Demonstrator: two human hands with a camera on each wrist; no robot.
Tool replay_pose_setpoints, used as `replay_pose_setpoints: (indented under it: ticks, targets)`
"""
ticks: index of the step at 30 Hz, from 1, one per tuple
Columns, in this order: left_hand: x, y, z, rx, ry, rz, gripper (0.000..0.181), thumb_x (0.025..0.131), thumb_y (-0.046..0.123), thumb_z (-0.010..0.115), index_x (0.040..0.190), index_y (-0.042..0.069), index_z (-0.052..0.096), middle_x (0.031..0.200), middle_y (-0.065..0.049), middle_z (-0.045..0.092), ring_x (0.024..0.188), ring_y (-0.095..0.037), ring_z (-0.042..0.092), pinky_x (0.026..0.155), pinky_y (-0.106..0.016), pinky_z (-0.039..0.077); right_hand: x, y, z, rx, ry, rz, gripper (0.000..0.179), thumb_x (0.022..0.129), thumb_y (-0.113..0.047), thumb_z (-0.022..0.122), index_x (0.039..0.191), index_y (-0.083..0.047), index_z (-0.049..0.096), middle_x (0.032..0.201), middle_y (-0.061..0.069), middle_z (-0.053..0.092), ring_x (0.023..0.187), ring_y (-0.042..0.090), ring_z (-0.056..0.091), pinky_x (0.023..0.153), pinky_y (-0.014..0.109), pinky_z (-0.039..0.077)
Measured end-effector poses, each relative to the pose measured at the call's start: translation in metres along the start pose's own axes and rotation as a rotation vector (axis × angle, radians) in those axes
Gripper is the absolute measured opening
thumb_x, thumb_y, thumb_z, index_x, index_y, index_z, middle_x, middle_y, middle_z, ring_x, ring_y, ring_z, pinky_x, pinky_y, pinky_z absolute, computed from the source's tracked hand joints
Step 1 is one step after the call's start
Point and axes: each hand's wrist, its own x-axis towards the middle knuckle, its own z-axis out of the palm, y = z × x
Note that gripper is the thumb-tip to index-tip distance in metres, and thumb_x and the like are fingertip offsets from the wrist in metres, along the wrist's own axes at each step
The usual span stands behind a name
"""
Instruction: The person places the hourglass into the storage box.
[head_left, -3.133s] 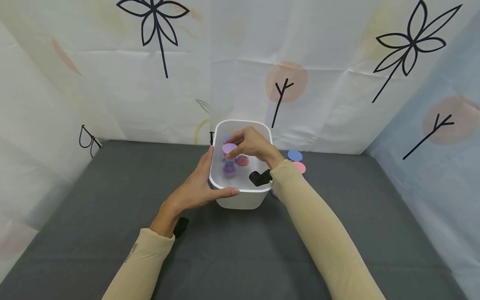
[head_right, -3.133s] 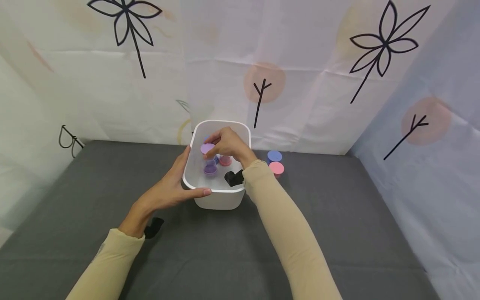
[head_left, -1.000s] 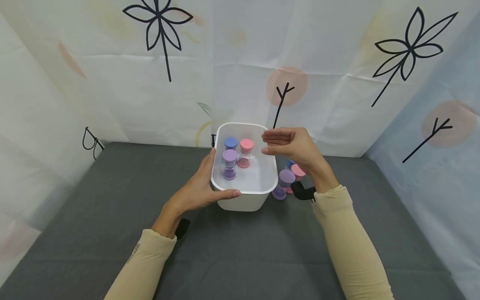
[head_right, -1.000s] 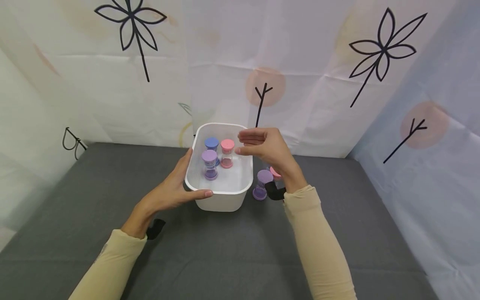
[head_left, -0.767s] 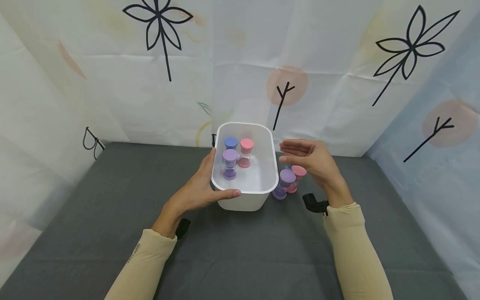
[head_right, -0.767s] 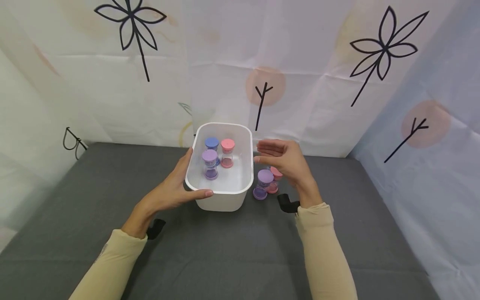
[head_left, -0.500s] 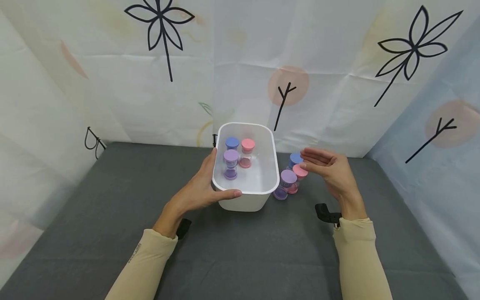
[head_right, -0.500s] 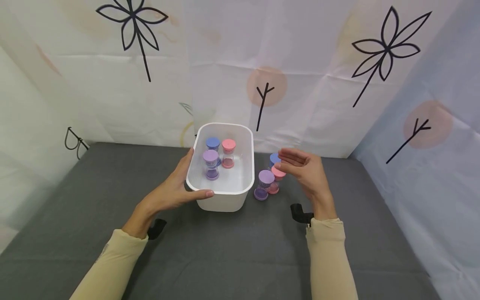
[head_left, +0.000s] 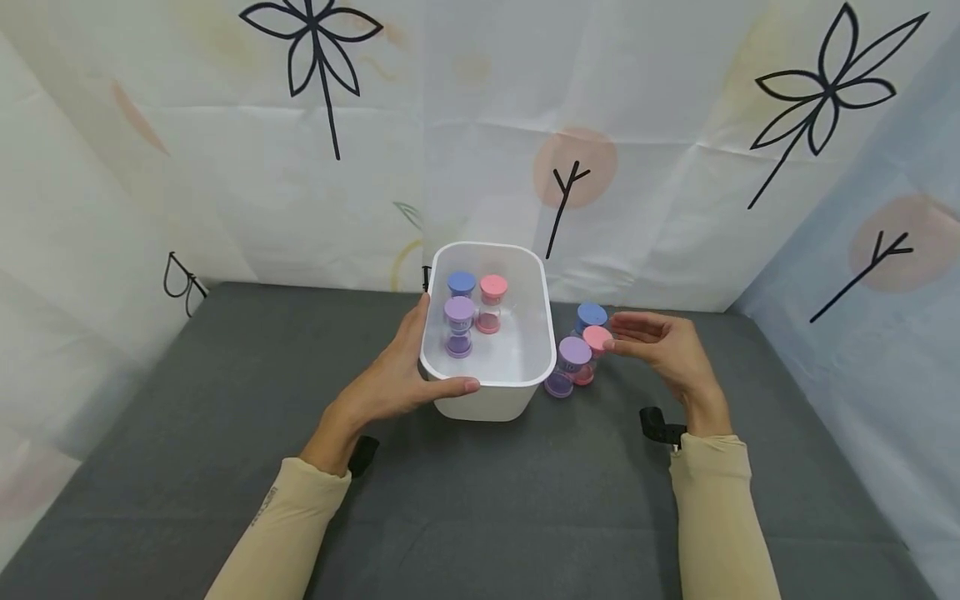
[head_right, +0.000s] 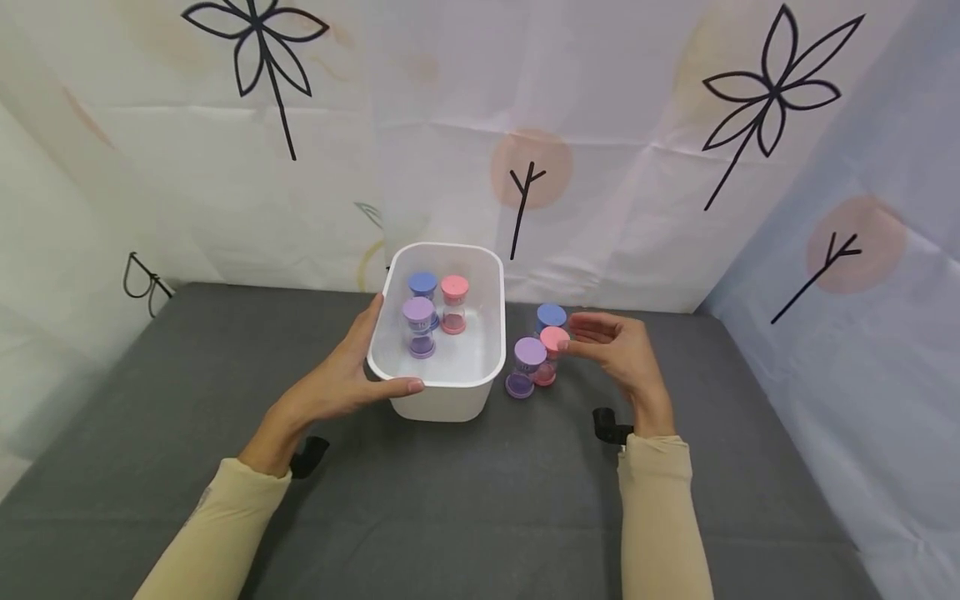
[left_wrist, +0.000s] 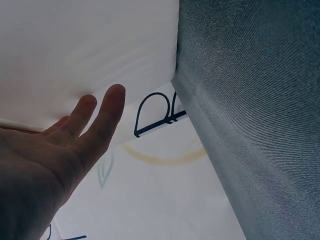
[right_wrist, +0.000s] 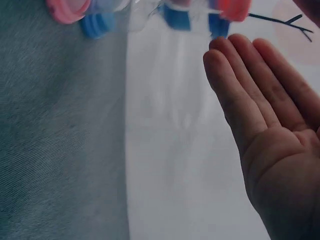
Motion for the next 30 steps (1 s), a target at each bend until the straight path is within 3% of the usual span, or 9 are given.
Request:
replay_pose_setpoints:
  ticks: [5,10,19,24,30]
  targets:
    - [-0.005,0.016,-0.004,0.002,-0.014,-0.019,0.123,0.081,0.023,0.086,0.164,0.022,-0.005,0.165,-0.010,0.011,0.147,-0.032,0.020,0.112,-0.067,0.025,0.006,0.014,-0.001,-0.069,-0.067,0.029,0.056,0.085,-0.013,0.084,0.132,0.007,0.062,0.122,0.012,0.070,0.103,0.007,0.069,0.089,0.021,0.052]
    - [-0.005,0.017,-0.004,-0.005,-0.012,-0.017,0.123,0.081,0.024,0.086,0.164,0.022,-0.005,0.165,-0.010,0.011,0.147,-0.034,0.020,0.111,-0.067,0.025,0.011,0.018,0.001,-0.072,-0.096,0.019,0.057,0.083,-0.014,0.086,0.131,0.006,0.063,0.118,0.012,0.072,0.101,0.009,0.070,0.087,0.023,0.054]
    - [-0.004,0.017,-0.004,-0.010,-0.022,-0.028,0.123,0.081,0.023,0.086,0.164,0.023,-0.005,0.164,-0.010,0.011,0.146,-0.032,0.020,0.111,-0.066,0.026,0.010,0.019,0.006,-0.099,-0.070,0.029,0.057,0.082,-0.013,0.087,0.129,0.007,0.064,0.120,0.019,0.070,0.099,0.012,0.069,0.084,0.023,0.054]
    - [0.001,0.001,-0.001,-0.011,-0.013,-0.025,0.127,0.079,0.025,0.088,0.163,0.026,-0.007,0.165,-0.007,0.009,0.146,-0.031,0.020,0.112,-0.066,0.026,0.010,0.019,0.005,-0.103,-0.064,0.021,0.056,0.081,-0.013,0.087,0.128,0.007,0.064,0.117,0.018,0.070,0.097,0.011,0.070,0.083,0.023,0.055]
    - [0.007,-0.026,0.002,0.020,0.003,-0.009,0.129,0.077,0.038,0.089,0.160,0.041,-0.009,0.166,0.000,0.007,0.147,-0.031,0.021,0.110,-0.066,0.028,0.008,0.019,-0.001,-0.109,-0.083,0.021,0.055,0.082,-0.013,0.087,0.128,0.006,0.064,0.112,0.008,0.073,0.096,0.011,0.070,0.084,0.023,0.055]
